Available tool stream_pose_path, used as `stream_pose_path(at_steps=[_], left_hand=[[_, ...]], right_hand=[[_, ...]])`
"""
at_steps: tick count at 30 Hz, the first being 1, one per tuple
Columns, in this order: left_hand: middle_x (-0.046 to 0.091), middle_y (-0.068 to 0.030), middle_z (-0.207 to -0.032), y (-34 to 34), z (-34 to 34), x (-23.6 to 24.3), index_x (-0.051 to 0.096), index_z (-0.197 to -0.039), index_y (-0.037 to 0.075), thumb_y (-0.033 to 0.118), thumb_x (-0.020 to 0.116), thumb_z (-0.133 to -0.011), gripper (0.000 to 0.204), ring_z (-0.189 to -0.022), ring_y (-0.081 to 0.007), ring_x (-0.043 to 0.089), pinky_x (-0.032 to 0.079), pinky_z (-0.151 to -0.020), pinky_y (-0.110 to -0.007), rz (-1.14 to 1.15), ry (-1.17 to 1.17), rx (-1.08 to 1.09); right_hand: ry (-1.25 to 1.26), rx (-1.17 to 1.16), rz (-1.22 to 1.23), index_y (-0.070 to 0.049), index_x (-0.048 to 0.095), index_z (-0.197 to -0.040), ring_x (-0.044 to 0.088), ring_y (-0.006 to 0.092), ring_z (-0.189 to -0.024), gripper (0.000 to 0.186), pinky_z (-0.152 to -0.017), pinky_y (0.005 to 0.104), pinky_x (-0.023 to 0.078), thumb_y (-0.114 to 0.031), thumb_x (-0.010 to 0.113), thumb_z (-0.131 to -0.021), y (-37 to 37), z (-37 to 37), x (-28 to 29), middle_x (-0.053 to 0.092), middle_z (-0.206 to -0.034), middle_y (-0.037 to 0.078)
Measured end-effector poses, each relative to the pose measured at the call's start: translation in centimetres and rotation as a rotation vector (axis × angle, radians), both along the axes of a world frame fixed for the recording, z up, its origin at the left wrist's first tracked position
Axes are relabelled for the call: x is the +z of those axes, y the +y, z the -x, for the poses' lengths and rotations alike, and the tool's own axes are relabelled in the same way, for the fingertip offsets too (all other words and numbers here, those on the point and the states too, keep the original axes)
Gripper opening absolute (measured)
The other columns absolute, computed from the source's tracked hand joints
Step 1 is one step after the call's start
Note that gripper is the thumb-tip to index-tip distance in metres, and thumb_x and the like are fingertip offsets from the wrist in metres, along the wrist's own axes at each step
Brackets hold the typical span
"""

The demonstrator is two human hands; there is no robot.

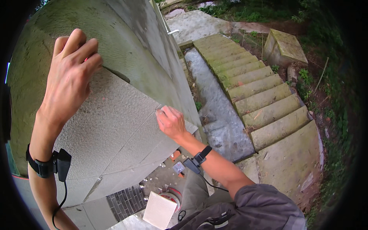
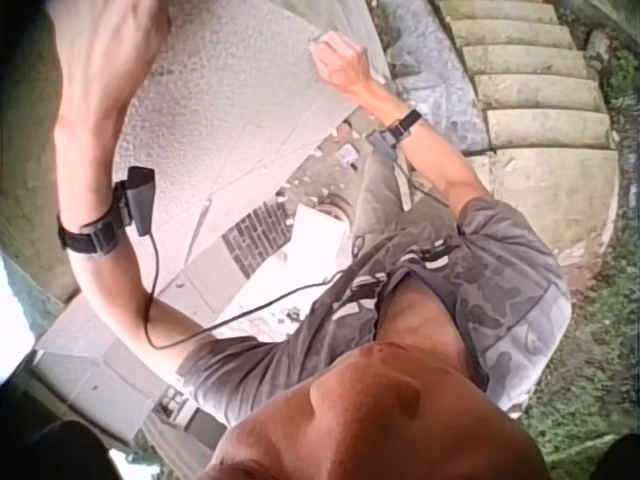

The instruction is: The recorder applies adhesive to the back of large tiles and mounts them onto an exterior wall, using a laser level and spacers for alignment.

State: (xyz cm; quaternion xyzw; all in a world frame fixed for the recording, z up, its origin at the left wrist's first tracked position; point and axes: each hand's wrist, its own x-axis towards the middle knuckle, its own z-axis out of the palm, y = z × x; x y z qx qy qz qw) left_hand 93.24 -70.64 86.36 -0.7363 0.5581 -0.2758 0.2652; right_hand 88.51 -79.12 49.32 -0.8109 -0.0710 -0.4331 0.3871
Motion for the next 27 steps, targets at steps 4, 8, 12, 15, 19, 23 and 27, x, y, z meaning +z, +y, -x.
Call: stream_pose_path(at_steps=[4, 8, 12, 15, 19, 23, 27], left_hand=[[0.058, -0.0076, -0.097, -0.2, 0.3, -0.4, 0.062, -0.081, 0.000, 0.002, 0.066, -0.070, 0.011, -0.105, -0.0254, 0.052, 0.039, -0.094, -0.038, 0.042, 0.013, 0.018], [0.059, -0.0087, -0.100, 1.1, 0.6, -1.8, 0.065, -0.088, -0.001, 0.004, 0.067, -0.071, 0.018, -0.106, -0.0254, 0.053, 0.041, -0.095, -0.041, 0.155, -0.065, -0.063], [0.058, -0.0078, -0.087, 5.6, 3.8, -6.3, 0.066, -0.093, 0.002, 0.015, 0.064, -0.074, 0.023, -0.086, -0.0244, 0.058, 0.046, -0.075, -0.039, 0.321, 0.013, -0.003], [0.063, -0.0102, -0.080, 9.0, 7.6, -14.0, 0.064, -0.085, 0.005, 0.017, 0.070, -0.086, 0.013, -0.070, -0.0273, 0.062, 0.046, -0.060, -0.040, 0.603, 0.301, 0.420], [0.063, -0.0146, -0.063, 11.1, 9.4, -25.3, 0.068, -0.075, 0.004, 0.022, 0.079, -0.086, 0.024, -0.055, -0.0335, 0.063, 0.046, -0.052, -0.042, 0.948, 0.408, 0.767], [0.064, -0.0145, -0.061, 12.2, 9.0, -30.9, 0.066, -0.064, 0.006, 0.034, 0.076, -0.088, 0.038, -0.055, -0.0381, 0.063, 0.047, -0.050, -0.046, 1.209, 0.283, 0.977], [0.064, -0.0139, -0.060, 12.6, 8.9, -31.7, 0.068, -0.065, 0.007, 0.035, 0.078, -0.086, 0.036, -0.054, -0.0368, 0.063, 0.047, -0.049, -0.045, 1.243, 0.260, 0.982]], right_hand=[[0.031, -0.013, -0.022, -0.002, 0.069, -0.087, 0.065, 0.0300, -0.070, 0.010, -0.058, 0.0399, 0.050, -0.008, 0.075, -0.082, -0.4, 0.4, 0.6, 0.062, -0.082, 0.011], [0.148, 0.033, -0.169, -0.002, 0.070, -0.085, 0.064, 0.0353, -0.072, 0.015, -0.060, 0.0434, 0.050, -0.016, 0.075, -0.086, -3.2, 0.1, 1.6, 0.063, -0.082, 0.013], [0.364, 0.261, 0.114, -0.004, 0.069, -0.085, 0.063, 0.0400, -0.078, 0.031, -0.065, 0.0488, 0.050, -0.034, 0.072, -0.090, -6.5, -2.3, 3.2, 0.063, -0.085, 0.015], [0.370, 0.379, 0.324, -0.005, 0.070, -0.086, 0.063, 0.0400, -0.078, 0.032, -0.067, 0.0490, 0.051, -0.037, 0.069, -0.091, -7.4, -4.1, 4.3, 0.063, -0.086, 0.014], [0.357, 0.466, 0.379, -0.006, 0.070, -0.088, 0.064, 0.0389, -0.079, 0.031, -0.069, 0.0485, 0.051, -0.036, 0.068, -0.092, -7.6, -4.9, 5.1, 0.064, -0.086, 0.012], [0.352, 0.542, 0.381, -0.008, 0.070, -0.090, 0.063, 0.0374, -0.082, 0.018, -0.068, 0.0477, 0.050, -0.026, 0.069, -0.091, -7.8, -5.2, 5.1, 0.064, -0.086, 0.012], [0.366, 0.587, 0.376, -0.005, 0.068, -0.091, 0.062, 0.0416, -0.085, 0.018, -0.072, 0.0501, 0.050, -0.023, 0.066, -0.094, -8.6, -5.6, 5.1, 0.066, -0.092, 0.015]])
